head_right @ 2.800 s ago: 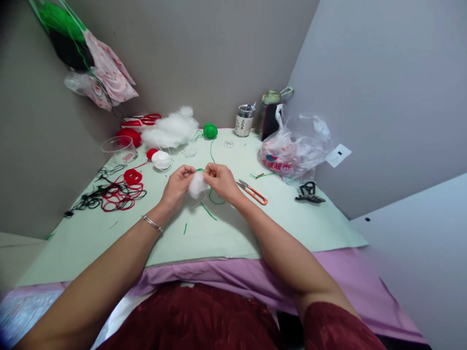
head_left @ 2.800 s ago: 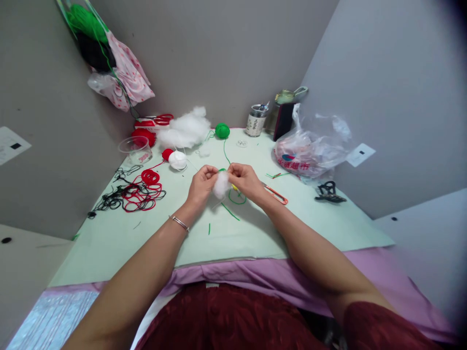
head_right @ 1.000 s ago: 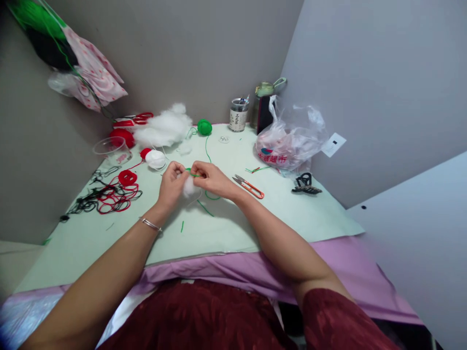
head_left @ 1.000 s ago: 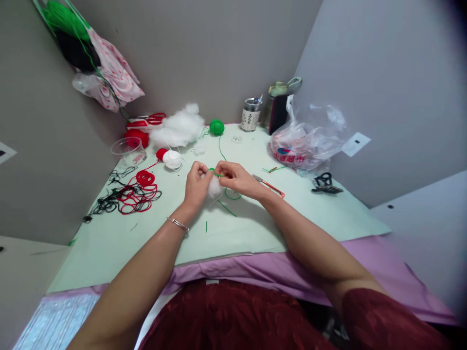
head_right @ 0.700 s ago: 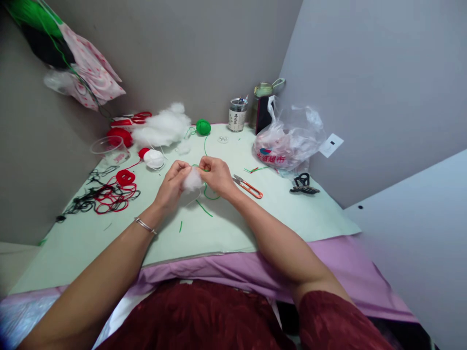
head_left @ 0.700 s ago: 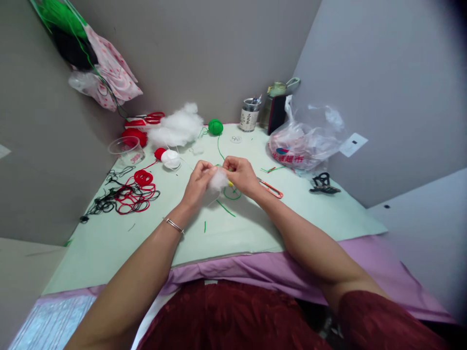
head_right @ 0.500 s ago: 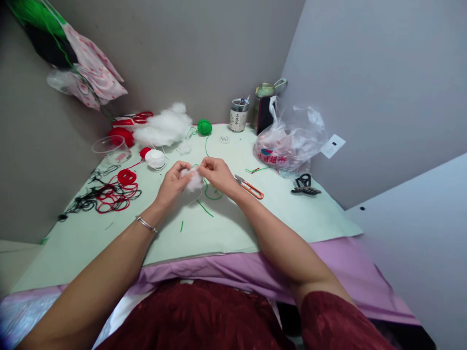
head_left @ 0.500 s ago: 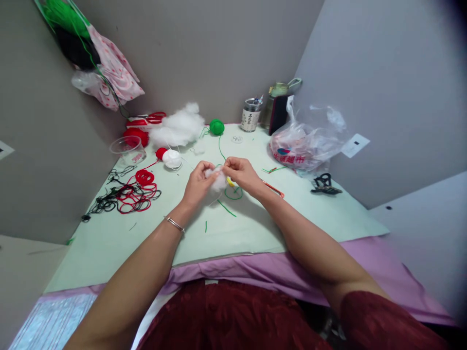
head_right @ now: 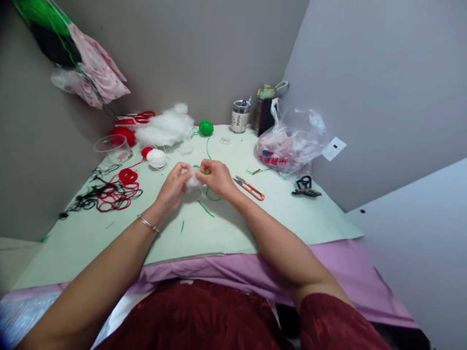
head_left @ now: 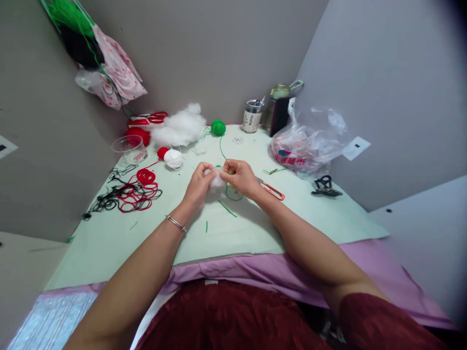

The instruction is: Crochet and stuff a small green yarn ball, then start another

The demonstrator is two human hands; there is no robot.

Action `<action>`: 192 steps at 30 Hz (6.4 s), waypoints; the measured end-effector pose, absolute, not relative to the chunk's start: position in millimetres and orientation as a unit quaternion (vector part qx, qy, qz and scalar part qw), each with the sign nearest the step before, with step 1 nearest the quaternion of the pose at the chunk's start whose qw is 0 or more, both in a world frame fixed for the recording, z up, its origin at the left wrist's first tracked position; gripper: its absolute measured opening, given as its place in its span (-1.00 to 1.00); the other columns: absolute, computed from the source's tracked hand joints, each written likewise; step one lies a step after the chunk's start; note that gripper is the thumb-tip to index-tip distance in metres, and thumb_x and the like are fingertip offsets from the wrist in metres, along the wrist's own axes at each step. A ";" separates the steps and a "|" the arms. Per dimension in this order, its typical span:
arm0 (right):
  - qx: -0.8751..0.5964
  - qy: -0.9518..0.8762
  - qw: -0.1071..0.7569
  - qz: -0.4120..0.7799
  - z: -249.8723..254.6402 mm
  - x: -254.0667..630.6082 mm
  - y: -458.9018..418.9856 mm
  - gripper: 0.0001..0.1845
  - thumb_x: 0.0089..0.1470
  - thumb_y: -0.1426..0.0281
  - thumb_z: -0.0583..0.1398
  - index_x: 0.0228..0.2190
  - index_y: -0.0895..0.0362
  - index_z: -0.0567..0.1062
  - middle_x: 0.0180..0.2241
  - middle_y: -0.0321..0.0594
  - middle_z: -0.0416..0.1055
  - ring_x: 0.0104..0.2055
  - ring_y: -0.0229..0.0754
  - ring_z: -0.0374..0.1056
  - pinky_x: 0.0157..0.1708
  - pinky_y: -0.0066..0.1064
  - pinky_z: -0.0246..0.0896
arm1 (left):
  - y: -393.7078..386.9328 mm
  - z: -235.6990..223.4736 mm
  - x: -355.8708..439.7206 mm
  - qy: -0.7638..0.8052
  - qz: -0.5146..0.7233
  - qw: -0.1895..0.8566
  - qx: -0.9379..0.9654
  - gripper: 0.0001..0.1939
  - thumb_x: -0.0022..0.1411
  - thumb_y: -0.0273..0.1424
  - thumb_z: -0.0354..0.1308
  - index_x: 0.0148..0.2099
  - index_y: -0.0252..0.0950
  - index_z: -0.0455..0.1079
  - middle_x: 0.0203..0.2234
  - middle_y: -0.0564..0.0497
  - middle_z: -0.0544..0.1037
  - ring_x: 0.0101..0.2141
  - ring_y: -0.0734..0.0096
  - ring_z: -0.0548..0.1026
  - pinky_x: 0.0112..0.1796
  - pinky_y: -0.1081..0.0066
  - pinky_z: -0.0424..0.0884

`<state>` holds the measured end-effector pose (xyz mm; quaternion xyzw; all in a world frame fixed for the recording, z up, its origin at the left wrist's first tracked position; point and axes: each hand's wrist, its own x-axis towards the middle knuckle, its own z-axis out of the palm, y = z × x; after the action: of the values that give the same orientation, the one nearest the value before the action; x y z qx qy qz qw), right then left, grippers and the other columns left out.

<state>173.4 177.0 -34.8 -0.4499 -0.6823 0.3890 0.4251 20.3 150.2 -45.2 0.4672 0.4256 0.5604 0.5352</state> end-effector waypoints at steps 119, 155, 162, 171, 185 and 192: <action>-0.389 -0.715 0.375 0.444 -20.0 176.2 165.5 -0.70 0.10 0.19 0.19 -0.54 0.07 0.28 -0.59 -0.44 0.10 -0.50 -0.30 0.03 -0.48 -0.42 -0.06 | 152.0 -51.8 18.9 0.451 0.596 0.394 0.534 -0.75 0.15 -0.44 0.31 -0.30 -0.19 0.23 -0.45 0.16 0.27 -0.46 0.44 0.22 -0.41 0.43 0.20; -0.429 -0.718 0.432 0.336 -37.2 178.9 179.5 -0.75 0.03 0.30 0.20 -0.56 0.05 0.25 -0.62 -0.44 0.11 -0.51 -0.30 0.00 -0.45 -0.39 -0.13 | 151.8 -47.3 18.8 0.398 0.571 0.545 0.467 -0.74 0.17 -0.20 0.30 -0.27 -0.20 0.31 -0.37 0.09 0.45 -0.41 0.44 0.47 -0.45 0.48 0.41; -0.401 -0.722 0.401 0.397 -25.9 182.2 173.3 -0.78 0.07 0.22 0.19 -0.49 0.07 0.32 -0.58 -0.41 0.22 -0.50 -0.28 0.10 -0.46 -0.41 -0.01 | 160.1 -54.9 14.4 0.418 0.570 0.513 0.487 -0.67 0.10 -0.28 0.43 -0.26 -0.19 0.31 -0.46 0.14 0.44 -0.51 0.48 0.43 -0.49 0.49 0.37; -0.358 -0.759 0.361 0.408 -18.8 174.9 162.5 -0.89 -0.08 0.36 0.19 -0.47 0.07 0.31 -0.55 -0.47 0.07 -0.47 -0.31 0.00 -0.43 -0.41 -0.07 | 163.4 -63.3 15.3 0.465 0.594 0.455 0.473 -0.79 0.07 -0.44 0.27 -0.36 -0.19 0.25 -0.55 0.20 0.31 -0.57 0.49 0.34 -0.55 0.50 0.24; -0.453 -0.742 0.407 0.279 -34.8 174.1 170.3 -0.77 0.03 0.34 0.18 -0.55 0.05 0.21 -0.60 -0.45 0.09 -0.47 -0.28 -0.02 -0.39 -0.37 -0.13 | 155.4 -51.7 16.3 0.428 0.564 0.519 0.479 -0.60 0.07 -0.16 0.46 -0.32 -0.20 0.29 -0.47 0.15 0.34 -0.49 0.51 0.31 -0.47 0.51 0.28; -0.393 -0.771 0.368 0.340 -23.9 179.6 167.5 -0.91 -0.01 0.32 0.12 -0.46 0.06 0.29 -0.53 -0.43 0.15 -0.46 -0.28 0.05 -0.41 -0.39 -0.05 | 157.9 -53.0 14.4 0.450 0.564 0.490 0.489 -0.73 0.06 -0.39 0.41 -0.35 -0.22 0.32 -0.54 0.18 0.31 -0.52 0.51 0.24 -0.48 0.50 0.19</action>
<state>179.6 167.5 -23.9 -0.3930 -0.7712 0.3398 0.3680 14.4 157.9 -53.0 0.4894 0.4503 0.5636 0.4900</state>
